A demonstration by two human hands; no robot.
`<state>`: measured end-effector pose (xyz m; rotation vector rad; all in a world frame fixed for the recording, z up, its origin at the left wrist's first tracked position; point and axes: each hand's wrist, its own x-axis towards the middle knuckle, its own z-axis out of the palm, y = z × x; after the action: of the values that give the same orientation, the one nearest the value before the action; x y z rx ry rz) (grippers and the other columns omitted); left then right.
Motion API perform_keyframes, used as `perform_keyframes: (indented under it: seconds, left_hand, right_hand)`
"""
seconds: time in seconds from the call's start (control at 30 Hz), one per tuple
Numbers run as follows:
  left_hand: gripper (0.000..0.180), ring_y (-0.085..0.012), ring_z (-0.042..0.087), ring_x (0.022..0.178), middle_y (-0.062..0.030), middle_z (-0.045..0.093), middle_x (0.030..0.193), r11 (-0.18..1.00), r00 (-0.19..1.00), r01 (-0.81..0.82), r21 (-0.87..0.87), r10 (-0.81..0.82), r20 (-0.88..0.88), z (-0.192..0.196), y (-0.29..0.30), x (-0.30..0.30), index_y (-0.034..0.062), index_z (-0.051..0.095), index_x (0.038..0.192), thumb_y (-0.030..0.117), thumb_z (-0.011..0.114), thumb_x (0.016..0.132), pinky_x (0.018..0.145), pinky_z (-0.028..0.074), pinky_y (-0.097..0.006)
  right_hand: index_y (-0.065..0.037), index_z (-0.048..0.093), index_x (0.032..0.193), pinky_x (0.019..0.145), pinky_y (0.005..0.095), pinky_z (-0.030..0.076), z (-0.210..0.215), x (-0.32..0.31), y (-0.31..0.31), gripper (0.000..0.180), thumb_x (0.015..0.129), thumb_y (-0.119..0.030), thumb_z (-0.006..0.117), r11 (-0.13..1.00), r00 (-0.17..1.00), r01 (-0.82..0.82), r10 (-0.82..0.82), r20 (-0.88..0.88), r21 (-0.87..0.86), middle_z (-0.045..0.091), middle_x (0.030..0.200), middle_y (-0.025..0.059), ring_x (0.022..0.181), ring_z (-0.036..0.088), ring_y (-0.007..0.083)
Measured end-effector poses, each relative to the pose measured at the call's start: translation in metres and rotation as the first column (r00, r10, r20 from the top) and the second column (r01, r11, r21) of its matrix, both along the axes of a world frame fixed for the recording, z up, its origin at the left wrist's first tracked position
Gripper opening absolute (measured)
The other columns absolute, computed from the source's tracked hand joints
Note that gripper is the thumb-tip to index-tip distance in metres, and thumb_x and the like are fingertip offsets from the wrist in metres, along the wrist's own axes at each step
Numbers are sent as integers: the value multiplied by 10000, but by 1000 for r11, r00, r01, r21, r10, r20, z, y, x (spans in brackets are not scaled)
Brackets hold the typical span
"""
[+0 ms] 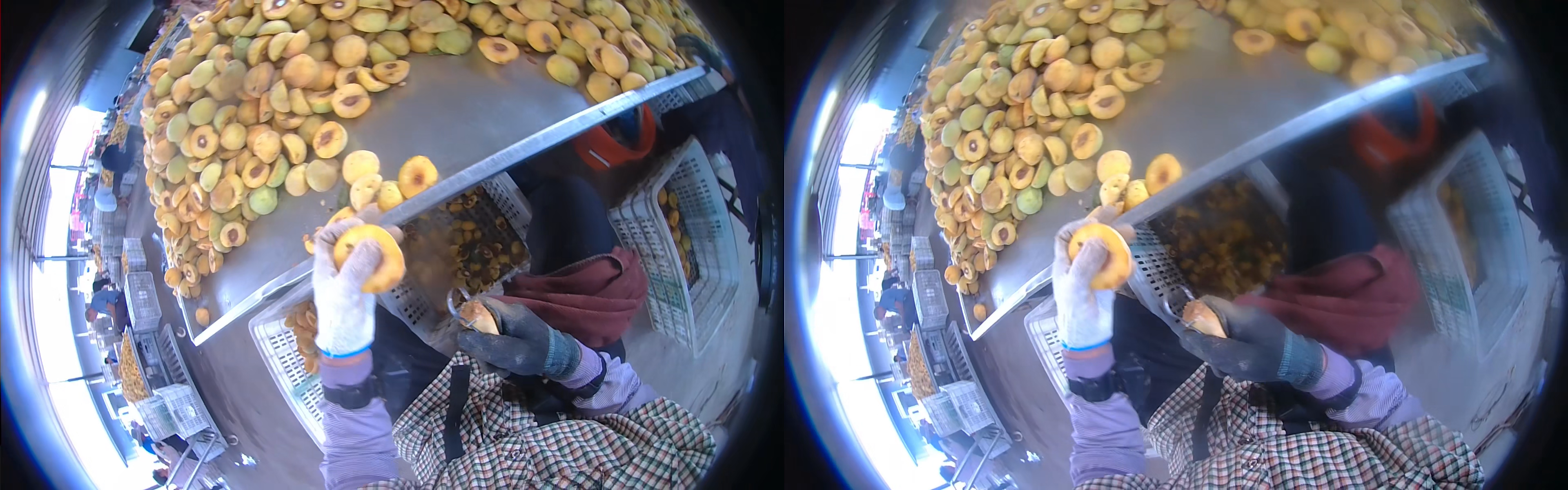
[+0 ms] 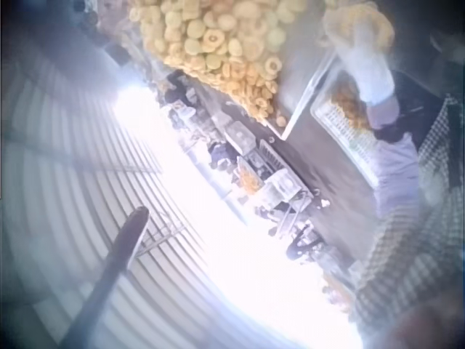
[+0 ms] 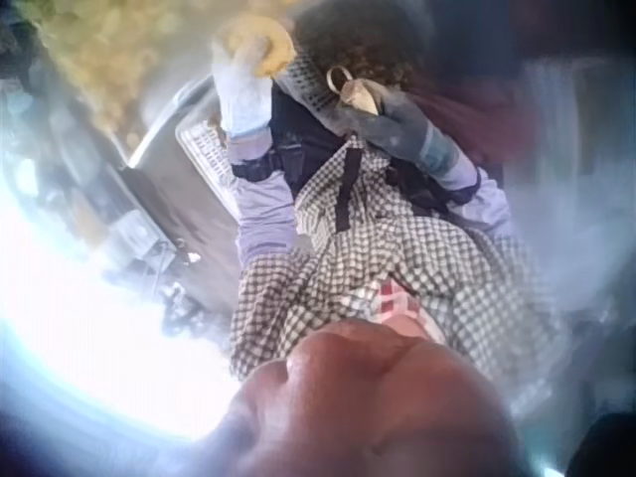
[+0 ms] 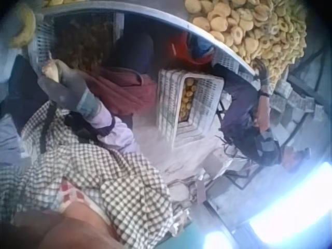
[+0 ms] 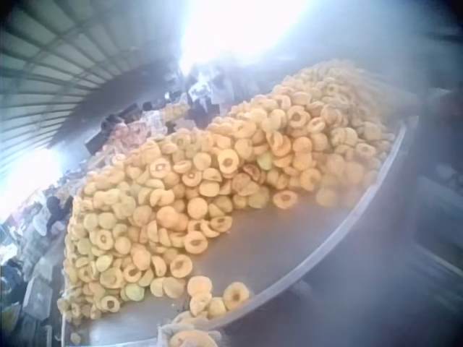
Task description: The person sits at a metal table and uses a small tool to remove pits from apricots, placing the pitted fruit halves into a white plastic crate.
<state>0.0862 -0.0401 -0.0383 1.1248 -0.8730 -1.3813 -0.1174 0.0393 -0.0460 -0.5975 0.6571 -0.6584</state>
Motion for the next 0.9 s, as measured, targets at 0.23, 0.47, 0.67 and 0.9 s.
perform_keyframes:
  seconds: [0.23, 0.47, 0.67, 0.9]
  left_hand:
    - [406, -274, 605, 1011, -163, 572, 1175, 998, 993, 64, 10, -62, -98, -12, 39, -47, 22, 493, 1236, 336, 474, 980, 845, 523, -372]
    - [400, -283, 613, 1030, -189, 570, 1205, 993, 998, -37, -110, 42, 39, 2, 54, -79, -22, 488, 1201, 319, 412, 1006, 879, 503, -363]
    - [317, -279, 628, 976, -199, 613, 1100, 988, 995, 92, -124, -86, 50, 5, 51, -78, -34, 486, 1166, 230, 435, 1000, 882, 497, -373]
    - [818, -335, 454, 1275, -186, 411, 1400, 958, 952, 249, -141, -268, -145, 2, 56, -69, -29, 297, 1415, 408, 680, 839, 1057, 381, -404]
  right_hand:
    - [-41, 546, 1057, 558, 264, 447, -18, 2, 8, 226, 919, -210, 605, 919, 951, 129, -222, -217, -372, 600, 741, 23, 625, 571, 92]
    - [-15, 556, 1073, 601, 329, 496, -11, -4, 8, 270, 913, -226, 610, 780, 868, 55, -346, -355, -624, 641, 802, 117, 692, 640, 238]
    - [-11, 558, 1115, 613, 304, 488, -4, -12, 7, 259, 940, -201, 575, 896, 950, 62, -188, -249, -439, 626, 810, 91, 708, 615, 168]
    - [-21, 561, 1095, 665, 289, 477, -3, -20, 3, 228, 947, -194, 572, 966, 976, 146, -175, -126, -214, 612, 814, 47, 718, 583, 115]
